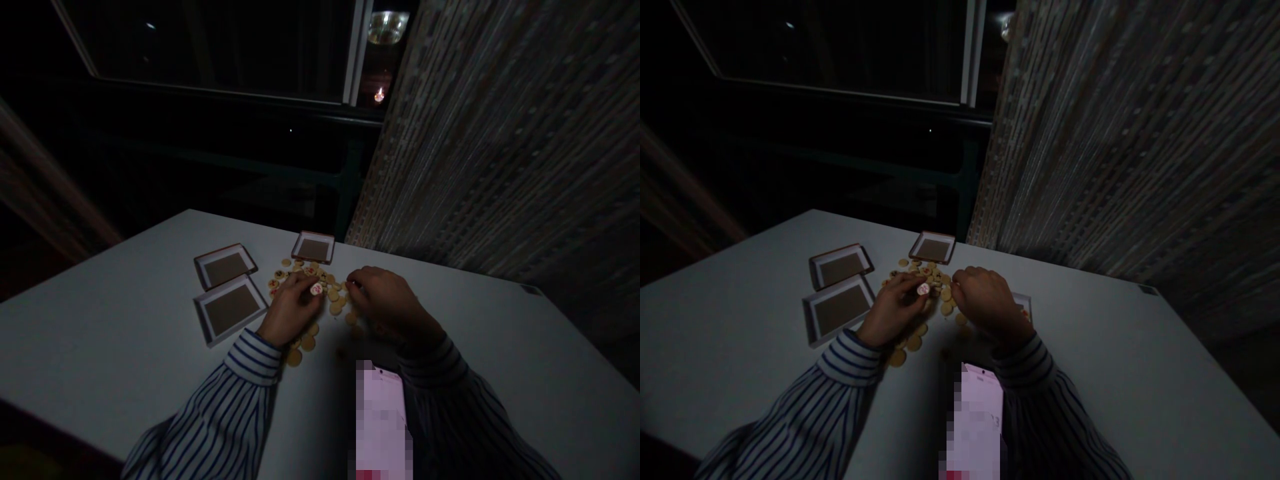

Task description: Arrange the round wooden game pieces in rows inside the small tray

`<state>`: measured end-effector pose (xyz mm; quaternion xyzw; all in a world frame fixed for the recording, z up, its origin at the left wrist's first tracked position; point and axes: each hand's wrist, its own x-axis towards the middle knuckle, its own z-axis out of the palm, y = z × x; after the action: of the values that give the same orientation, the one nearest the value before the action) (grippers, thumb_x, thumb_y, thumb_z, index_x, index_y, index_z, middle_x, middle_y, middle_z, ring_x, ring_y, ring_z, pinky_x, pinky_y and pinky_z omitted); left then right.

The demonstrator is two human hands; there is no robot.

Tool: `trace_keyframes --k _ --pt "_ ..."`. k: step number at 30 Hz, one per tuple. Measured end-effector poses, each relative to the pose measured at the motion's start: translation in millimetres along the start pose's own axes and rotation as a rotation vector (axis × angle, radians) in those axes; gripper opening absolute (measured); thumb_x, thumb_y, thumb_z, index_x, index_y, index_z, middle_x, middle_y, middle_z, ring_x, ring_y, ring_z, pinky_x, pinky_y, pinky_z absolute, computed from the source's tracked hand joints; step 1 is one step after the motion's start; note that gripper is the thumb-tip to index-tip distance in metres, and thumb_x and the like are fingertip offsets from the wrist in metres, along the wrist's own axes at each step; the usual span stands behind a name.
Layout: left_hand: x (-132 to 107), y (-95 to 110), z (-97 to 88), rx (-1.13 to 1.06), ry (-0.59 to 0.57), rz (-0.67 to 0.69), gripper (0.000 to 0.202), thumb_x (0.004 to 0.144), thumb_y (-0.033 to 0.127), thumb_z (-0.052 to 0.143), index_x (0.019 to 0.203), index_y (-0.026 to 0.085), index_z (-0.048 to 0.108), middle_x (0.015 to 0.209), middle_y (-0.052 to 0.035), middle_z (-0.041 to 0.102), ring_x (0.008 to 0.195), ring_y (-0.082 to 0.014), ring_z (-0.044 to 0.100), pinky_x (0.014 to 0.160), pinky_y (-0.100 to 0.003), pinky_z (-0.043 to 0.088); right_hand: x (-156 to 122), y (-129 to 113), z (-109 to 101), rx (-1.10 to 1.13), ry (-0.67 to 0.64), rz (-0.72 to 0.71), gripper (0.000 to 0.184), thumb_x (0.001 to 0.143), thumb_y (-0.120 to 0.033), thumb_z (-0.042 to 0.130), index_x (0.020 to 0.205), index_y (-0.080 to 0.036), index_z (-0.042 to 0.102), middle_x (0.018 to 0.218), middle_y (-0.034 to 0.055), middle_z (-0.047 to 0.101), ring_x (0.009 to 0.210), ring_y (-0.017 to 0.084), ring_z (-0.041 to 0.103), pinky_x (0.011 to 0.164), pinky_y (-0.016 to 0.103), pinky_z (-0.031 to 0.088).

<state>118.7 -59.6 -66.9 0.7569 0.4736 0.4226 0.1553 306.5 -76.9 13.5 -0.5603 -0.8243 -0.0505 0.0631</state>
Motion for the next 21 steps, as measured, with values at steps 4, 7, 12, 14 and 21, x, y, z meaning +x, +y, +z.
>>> trace_keyframes --k 4,7,12,14,21 --pt "-0.8 5.7 -0.9 -0.049 0.028 0.009 0.025 0.08 0.026 0.057 0.103 0.02 0.064 0.099 -0.0049 0.059 0.097 -0.0178 0.056 0.089 -0.032 0.045 0.8 0.6 2.9 0.001 0.016 -0.017 0.026 0.09 -0.029 0.04 0.097 -0.021 0.063 0.092 0.0051 0.066 0.086 0.018 0.059 0.071 0.027 0.037" --pt "-1.1 8.9 -0.3 -0.105 0.047 0.006 0.023 0.079 0.023 0.058 0.1 0.019 0.064 0.097 -0.0047 0.059 0.094 -0.0169 0.056 0.086 -0.031 0.047 1.0 -0.1 4.0 0.022 0.014 -0.031 0.026 0.09 -0.029 0.04 0.097 -0.021 0.063 0.091 0.005 0.066 0.087 0.017 0.058 0.072 0.027 0.037" --pt "-2.1 14.9 3.6 -0.265 0.023 -0.069 0.021 0.077 0.024 0.059 0.098 0.018 0.063 0.097 -0.0053 0.06 0.085 -0.0154 0.058 0.074 -0.028 0.051 -0.1 -2.3 3.5 0.121 0.013 -0.06 0.026 0.09 -0.028 0.04 0.095 -0.02 0.064 0.091 0.0041 0.066 0.086 0.015 0.059 0.072 0.025 0.038" --pt "-3.4 17.3 6.1 -0.297 0.004 -0.088 0.022 0.077 0.024 0.061 0.097 0.018 0.063 0.096 -0.0053 0.061 0.082 -0.0148 0.058 0.072 -0.028 0.051 -0.4 -2.0 3.1 0.163 -0.003 -0.074 0.026 0.089 -0.029 0.041 0.095 -0.02 0.065 0.092 0.0037 0.067 0.085 0.015 0.059 0.072 0.024 0.038" --pt "-8.2 21.1 13.6 -0.345 -0.018 -0.103 0.022 0.074 0.029 0.066 0.093 0.018 0.062 0.087 -0.0028 0.064 0.077 -0.0142 0.06 0.071 -0.027 0.05 -1.1 2.2 1.3 0.25 -0.106 -0.099 0.028 0.089 -0.031 0.042 0.092 -0.022 0.068 0.088 0.0026 0.069 0.08 0.014 0.061 0.069 0.024 0.038"
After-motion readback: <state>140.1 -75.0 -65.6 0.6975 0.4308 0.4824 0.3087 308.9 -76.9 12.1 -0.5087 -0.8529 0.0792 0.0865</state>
